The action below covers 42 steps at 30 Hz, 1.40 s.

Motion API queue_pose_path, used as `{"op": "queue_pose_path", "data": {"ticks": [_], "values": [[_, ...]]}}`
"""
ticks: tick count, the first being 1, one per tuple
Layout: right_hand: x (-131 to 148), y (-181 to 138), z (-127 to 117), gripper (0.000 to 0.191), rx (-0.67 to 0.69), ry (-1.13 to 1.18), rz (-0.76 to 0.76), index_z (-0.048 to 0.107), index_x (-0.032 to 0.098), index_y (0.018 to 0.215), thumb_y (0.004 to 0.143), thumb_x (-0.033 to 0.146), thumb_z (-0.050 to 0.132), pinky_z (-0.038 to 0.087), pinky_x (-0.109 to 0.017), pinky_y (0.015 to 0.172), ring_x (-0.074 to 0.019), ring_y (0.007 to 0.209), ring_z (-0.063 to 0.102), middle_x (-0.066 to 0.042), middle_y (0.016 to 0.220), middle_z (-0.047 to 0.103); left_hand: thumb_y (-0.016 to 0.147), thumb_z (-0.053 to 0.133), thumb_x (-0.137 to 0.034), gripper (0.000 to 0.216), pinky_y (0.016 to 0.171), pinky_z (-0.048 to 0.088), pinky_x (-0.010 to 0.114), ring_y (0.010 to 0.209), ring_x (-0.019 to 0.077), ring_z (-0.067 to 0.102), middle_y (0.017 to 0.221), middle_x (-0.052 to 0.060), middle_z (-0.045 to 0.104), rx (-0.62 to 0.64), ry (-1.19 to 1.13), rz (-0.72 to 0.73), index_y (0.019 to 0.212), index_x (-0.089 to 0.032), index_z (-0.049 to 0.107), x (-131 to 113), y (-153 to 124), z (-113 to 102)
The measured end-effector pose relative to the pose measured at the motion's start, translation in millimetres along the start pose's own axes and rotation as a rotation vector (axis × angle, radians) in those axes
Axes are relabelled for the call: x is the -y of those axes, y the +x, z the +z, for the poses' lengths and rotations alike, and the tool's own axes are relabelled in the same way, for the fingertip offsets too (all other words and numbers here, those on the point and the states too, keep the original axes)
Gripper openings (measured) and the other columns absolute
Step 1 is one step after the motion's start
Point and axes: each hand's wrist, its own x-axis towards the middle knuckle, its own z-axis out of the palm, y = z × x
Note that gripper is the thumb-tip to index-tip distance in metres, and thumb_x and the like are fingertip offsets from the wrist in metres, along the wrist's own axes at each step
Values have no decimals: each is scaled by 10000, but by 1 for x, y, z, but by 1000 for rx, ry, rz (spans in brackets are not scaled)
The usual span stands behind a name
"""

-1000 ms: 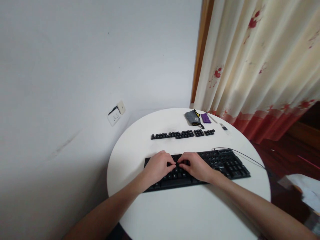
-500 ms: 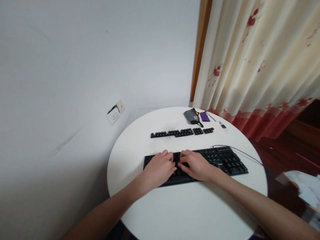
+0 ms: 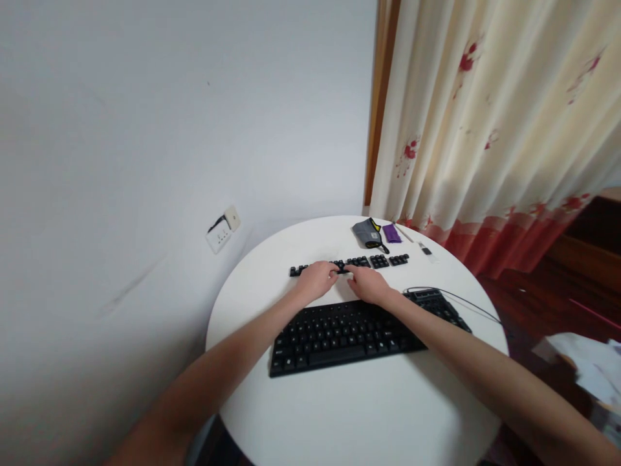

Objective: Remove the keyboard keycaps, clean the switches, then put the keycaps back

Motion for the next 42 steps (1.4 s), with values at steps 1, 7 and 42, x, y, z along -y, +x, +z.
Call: {"op": "queue_pose_path", "data": {"ticks": [1,7,42], "values": [[0,6,2,437,5,-10,2,516,182,1373,941,247,497,467,-342,847,-266,1067,646,-138,1171,692,907,568,-247,260,818,493,308,990,242,657,1037,69,727,-4,16,-3,1117,-210,718,0,7,4],[-2,23,14,313,17,-75,-7,624,169,1223,962,218,459,480,-357,845,-274,1016,668,-157,1135,689,900,556,-219,234,798,503,329,986,260,621,1029,112,664,-2,100,20,1037,-196,745,-1,21,20],[-9,-85,4,86,-91,548,-259,727,199,863,847,137,670,439,-253,675,-143,714,585,-11,835,686,835,677,-198,119,843,457,297,810,167,655,852,-20,766,48,-475,163,808,-247,783,-42,-69,0]]}}
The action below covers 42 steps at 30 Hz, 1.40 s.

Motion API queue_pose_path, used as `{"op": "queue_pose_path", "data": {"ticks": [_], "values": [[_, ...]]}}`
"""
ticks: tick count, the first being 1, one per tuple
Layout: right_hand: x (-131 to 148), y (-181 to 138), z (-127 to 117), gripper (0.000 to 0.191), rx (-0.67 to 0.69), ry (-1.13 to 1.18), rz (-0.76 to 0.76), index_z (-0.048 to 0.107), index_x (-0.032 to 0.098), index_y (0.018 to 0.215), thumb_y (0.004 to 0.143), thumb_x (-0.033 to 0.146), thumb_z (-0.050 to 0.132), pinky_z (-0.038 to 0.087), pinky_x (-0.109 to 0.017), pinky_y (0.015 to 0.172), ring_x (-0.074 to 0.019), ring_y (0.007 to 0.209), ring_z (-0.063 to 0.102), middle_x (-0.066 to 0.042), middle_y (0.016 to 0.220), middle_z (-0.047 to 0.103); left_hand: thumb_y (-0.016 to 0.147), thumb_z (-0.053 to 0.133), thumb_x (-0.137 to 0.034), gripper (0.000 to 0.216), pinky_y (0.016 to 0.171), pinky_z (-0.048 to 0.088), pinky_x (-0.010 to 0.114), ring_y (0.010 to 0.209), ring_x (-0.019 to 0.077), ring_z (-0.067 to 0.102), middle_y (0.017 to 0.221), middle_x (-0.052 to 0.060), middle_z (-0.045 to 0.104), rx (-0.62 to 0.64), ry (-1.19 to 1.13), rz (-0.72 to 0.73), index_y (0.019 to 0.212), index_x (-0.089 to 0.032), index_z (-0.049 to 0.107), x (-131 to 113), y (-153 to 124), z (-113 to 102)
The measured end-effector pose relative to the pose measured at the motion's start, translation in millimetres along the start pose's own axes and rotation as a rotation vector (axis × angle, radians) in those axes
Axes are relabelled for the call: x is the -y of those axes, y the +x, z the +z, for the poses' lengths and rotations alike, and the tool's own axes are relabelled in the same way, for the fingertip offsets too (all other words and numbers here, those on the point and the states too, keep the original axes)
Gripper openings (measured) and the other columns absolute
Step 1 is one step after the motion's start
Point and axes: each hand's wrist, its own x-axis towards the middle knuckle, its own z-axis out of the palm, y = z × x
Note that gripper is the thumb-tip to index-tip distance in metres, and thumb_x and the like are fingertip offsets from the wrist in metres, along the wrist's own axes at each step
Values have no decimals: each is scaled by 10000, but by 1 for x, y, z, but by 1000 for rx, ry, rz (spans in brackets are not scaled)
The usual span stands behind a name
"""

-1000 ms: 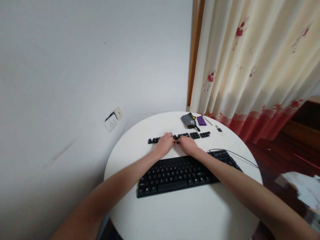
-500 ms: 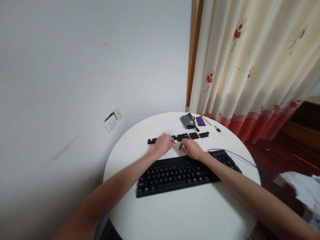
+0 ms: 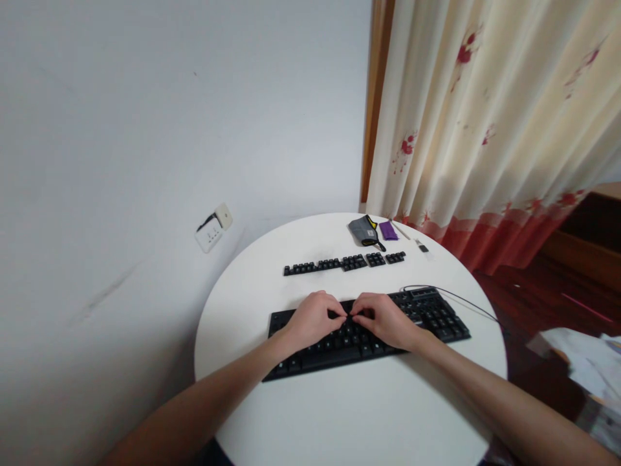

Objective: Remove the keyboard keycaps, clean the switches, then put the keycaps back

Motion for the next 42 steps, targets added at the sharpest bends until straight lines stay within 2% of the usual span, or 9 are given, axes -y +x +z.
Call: {"op": "queue_pose_path", "data": {"ticks": [7,13,19,24,29,33,37,40,42], "values": [[-2,-3,0,80,8,-35,-26,716,194,867,851,135,664,456,-264,703,-158,759,606,-29,865,692,830,675,-182,124,863,465,304,838,165,654,885,-16,769,-36,-49,-10,806,-240,782,-1,-5,0],[-1,-3,0,107,24,-71,-83,712,198,873,870,125,635,470,-286,776,-176,847,627,-41,900,694,837,663,-183,132,874,461,319,819,161,653,881,-22,767,-16,-39,12,785,-241,770,-3,-4,1],[0,-5,-1,132,51,-120,-102,710,199,893,887,125,602,473,-300,829,-190,909,623,-54,946,684,873,630,-206,152,845,468,326,899,193,599,944,5,750,20,127,55,832,-240,773,0,-7,6],[11,-7,-10,169,118,-236,-124,723,214,939,937,217,554,461,-306,846,-193,928,595,-58,992,647,927,585,-271,188,827,450,343,953,217,553,974,33,704,62,268,119,892,-242,767,-6,-11,2],[15,-9,-13,208,166,-302,-129,729,207,889,949,243,533,451,-308,820,-195,896,579,-66,959,632,921,566,-247,240,866,439,349,946,210,542,943,45,655,77,302,138,776,-221,755,-9,-12,1],[10,-12,-12,217,161,-253,-116,734,216,896,957,266,532,452,-295,813,-191,903,593,-58,970,652,919,564,-265,252,842,448,326,919,197,570,932,38,668,95,270,118,755,-219,749,-6,-10,-1],[-1,0,-16,249,69,-233,-23,727,213,922,976,291,496,456,-280,812,-184,889,629,-40,930,699,941,535,-300,242,829,460,304,897,191,618,933,22,711,58,268,84,877,-234,759,2,10,-10],[-14,26,-21,271,-23,-375,169,673,217,1152,969,280,482,460,-282,800,-193,904,657,-42,988,727,940,521,-282,251,841,472,299,910,200,646,976,29,733,-33,351,-20,1022,-238,754,13,42,-14],[-24,46,-22,351,-7,-488,259,595,218,1290,964,268,477,463,-289,812,-209,965,664,-58,1063,727,921,541,-265,250,859,478,303,956,216,651,1003,40,734,-61,441,-107,1055,-239,751,20,65,-12]]}}
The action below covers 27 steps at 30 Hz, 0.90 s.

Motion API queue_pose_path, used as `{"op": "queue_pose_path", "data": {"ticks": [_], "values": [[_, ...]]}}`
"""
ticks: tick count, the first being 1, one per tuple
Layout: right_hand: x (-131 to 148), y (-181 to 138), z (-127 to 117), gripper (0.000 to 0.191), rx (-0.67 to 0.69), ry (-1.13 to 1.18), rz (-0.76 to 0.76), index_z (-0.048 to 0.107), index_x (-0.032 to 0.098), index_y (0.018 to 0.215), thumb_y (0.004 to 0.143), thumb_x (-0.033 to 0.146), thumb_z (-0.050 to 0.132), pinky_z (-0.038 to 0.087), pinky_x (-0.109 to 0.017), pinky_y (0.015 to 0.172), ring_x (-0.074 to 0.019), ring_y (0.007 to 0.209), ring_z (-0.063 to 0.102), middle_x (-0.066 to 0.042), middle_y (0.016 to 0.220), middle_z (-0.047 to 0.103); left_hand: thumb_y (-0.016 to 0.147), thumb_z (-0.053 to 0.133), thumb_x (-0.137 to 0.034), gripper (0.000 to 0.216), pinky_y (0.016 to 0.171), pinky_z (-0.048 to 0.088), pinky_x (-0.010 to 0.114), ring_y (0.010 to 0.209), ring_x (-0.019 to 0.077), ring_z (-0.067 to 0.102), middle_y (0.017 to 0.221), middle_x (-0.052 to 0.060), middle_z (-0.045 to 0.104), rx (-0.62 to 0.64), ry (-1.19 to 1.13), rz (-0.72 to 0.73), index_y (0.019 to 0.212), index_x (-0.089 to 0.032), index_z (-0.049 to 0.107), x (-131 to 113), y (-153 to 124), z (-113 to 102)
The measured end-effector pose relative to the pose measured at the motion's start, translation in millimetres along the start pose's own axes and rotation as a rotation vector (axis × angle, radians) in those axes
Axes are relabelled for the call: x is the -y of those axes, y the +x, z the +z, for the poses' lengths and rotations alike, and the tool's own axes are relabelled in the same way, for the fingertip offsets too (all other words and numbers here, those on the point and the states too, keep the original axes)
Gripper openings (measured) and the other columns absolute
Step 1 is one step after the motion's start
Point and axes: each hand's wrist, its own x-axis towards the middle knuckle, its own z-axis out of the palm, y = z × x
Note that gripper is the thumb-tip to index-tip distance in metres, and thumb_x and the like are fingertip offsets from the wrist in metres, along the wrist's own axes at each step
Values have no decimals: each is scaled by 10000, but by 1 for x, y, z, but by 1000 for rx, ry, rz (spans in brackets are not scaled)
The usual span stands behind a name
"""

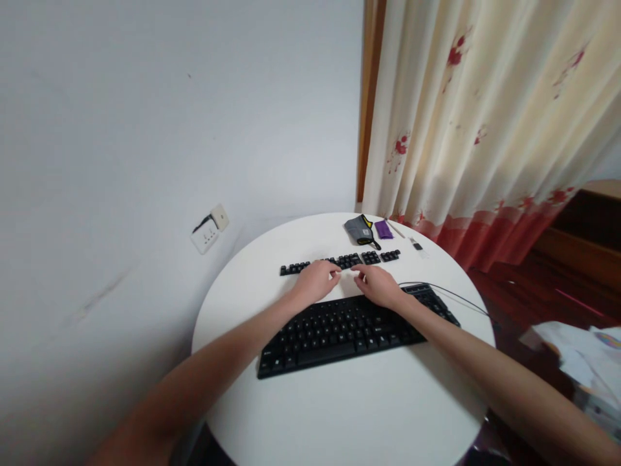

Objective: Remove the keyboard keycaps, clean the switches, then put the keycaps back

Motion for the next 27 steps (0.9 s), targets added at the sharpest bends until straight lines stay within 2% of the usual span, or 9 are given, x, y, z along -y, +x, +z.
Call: {"op": "queue_pose_path", "data": {"ticks": [4,10,15,18,23,27], "values": [[-5,34,9,415,29,-82,30,555,194,1349,940,228,495,474,-317,830,-252,1049,657,-117,1161,704,899,583,-267,241,849,494,330,1025,262,624,1010,88,713,-14,74,-35,1063,-214,751,3,32,15],[-6,49,18,321,68,-141,-1,661,203,1211,925,208,515,480,-348,854,-274,1027,667,-131,1131,705,892,590,-228,218,899,479,347,1097,278,558,1047,127,663,-4,127,-23,1021,-187,761,5,42,30],[-8,45,13,239,65,-148,-31,733,194,1027,939,213,511,470,-322,865,-254,1014,666,-124,1122,692,893,567,-201,222,938,464,356,1099,269,559,1060,118,677,11,122,-13,974,-188,774,7,41,32],[-7,41,11,206,59,-130,-54,750,185,919,916,190,544,464,-301,850,-245,989,671,-116,1106,695,882,568,-188,227,917,474,350,1048,260,602,998,100,715,22,105,-33,943,-205,786,7,43,34],[-9,31,6,127,56,-63,-90,765,214,877,864,194,640,452,-273,824,-233,964,671,-69,972,741,852,628,-222,178,863,494,341,979,257,657,963,74,753,25,44,-66,910,-221,796,2,38,28],[-16,10,-4,124,18,14,-86,759,212,921,892,253,646,455,-261,766,-196,861,667,-43,907,743,851,660,-300,155,824,496,309,905,223,675,937,32,764,30,-27,-28,908,-253,796,-12,12,15]]}}
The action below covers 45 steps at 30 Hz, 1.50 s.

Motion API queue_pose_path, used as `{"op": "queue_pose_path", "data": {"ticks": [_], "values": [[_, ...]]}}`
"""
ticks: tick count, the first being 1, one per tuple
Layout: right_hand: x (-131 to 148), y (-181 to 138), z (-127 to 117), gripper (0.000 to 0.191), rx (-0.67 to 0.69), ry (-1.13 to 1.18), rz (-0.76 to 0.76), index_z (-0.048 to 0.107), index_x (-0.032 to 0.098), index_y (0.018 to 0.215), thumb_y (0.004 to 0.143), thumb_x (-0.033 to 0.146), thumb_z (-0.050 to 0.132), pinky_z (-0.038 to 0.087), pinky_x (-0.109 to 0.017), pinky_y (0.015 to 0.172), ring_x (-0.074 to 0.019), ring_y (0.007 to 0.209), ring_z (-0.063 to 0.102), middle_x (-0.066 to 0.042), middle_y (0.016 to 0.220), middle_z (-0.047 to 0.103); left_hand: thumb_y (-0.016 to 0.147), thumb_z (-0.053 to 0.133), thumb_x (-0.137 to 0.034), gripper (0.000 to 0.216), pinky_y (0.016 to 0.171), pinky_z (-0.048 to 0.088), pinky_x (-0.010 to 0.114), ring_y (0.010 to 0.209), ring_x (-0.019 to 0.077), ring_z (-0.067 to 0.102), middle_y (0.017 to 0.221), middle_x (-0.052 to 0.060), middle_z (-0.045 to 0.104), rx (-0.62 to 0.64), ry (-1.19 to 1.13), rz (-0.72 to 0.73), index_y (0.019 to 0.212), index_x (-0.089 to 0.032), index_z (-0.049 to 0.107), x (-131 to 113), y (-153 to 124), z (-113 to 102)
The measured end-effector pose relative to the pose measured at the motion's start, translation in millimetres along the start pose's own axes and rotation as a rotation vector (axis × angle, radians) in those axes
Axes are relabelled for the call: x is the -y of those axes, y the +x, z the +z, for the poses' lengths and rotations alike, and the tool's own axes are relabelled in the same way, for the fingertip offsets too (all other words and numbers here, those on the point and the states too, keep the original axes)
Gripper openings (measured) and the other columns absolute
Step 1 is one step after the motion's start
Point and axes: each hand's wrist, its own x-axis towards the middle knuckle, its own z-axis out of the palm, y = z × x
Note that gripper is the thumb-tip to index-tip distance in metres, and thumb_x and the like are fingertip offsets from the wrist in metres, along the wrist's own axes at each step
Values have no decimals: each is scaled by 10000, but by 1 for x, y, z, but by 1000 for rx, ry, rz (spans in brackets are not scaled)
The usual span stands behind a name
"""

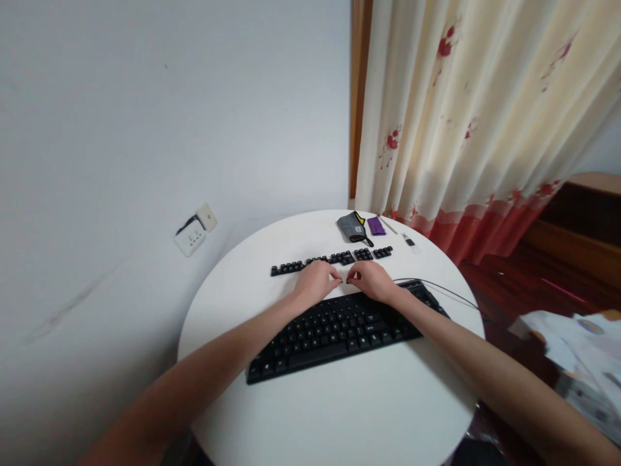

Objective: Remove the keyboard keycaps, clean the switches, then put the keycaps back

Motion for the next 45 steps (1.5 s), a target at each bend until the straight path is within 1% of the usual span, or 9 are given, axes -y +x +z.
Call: {"op": "queue_pose_path", "data": {"ticks": [3,5,9,17,23,28,33,40,45], "values": [[-2,-26,-6,98,-79,201,-48,749,201,912,884,234,662,459,-260,737,-170,778,648,-23,858,733,852,656,-292,142,799,483,304,866,205,662,917,10,763,-18,-104,87,880,-261,791,-13,-28,-5],[-1,-44,-7,70,-113,342,-104,743,200,881,863,189,676,463,-264,733,-165,771,639,-17,859,729,848,656,-275,133,796,475,307,870,205,649,904,0,762,-17,-163,130,862,-260,787,-20,-44,-4],[7,-66,-2,86,-111,423,-173,742,204,872,849,146,682,476,-290,775,-179,822,636,-26,875,725,854,655,-266,129,795,467,310,878,207,628,895,-5,759,2,-207,147,864,-255,783,-26,-59,2],[9,-73,8,86,-112,407,-262,733,198,865,875,143,668,489,-322,826,-194,868,633,-43,898,722,850,660,-225,115,788,462,305,852,196,602,867,-7,753,22,-219,177,843,-238,774,-30,-62,2],[9,-76,7,120,-107,299,-320,727,205,901,888,125,638,482,-317,825,-198,904,609,-45,944,713,860,651,-200,127,808,463,316,870,201,586,881,4,748,10,-168,239,845,-234,773,-32,-67,2],[12,-77,4,150,-75,243,-330,719,200,918,896,105,606,479,-312,823,-198,915,596,-46,960,700,859,660,-183,123,801,461,320,866,197,573,893,-2,740,-9,-129,284,829,-233,768,-34,-68,5],[14,-78,3,168,-54,230,-319,719,203,942,908,115,579,476,-316,843,-198,934,588,-50,978,685,875,651,-187,123,814,459,327,876,201,567,900,11,735,9,-113,277,841,-222,763,-35,-68,5],[17,-85,-7,204,-14,195,-306,734,225,1018,954,229,541,465,-344,860,-211,945,569,-71,1024,640,972,526,-314,262,821,437,381,957,236,536,984,50,689,35,-24,315,919,-227,768,-40,-76,-5],[17,-89,-11,224,9,172,-294,747,209,932,965,259,531,456,-340,820,-212,915,564,-78,978,635,958,534,-305,279,849,435,383,961,237,534,960,73,655,48,-26,310,848,-201,769,-42,-79,-4]]}}
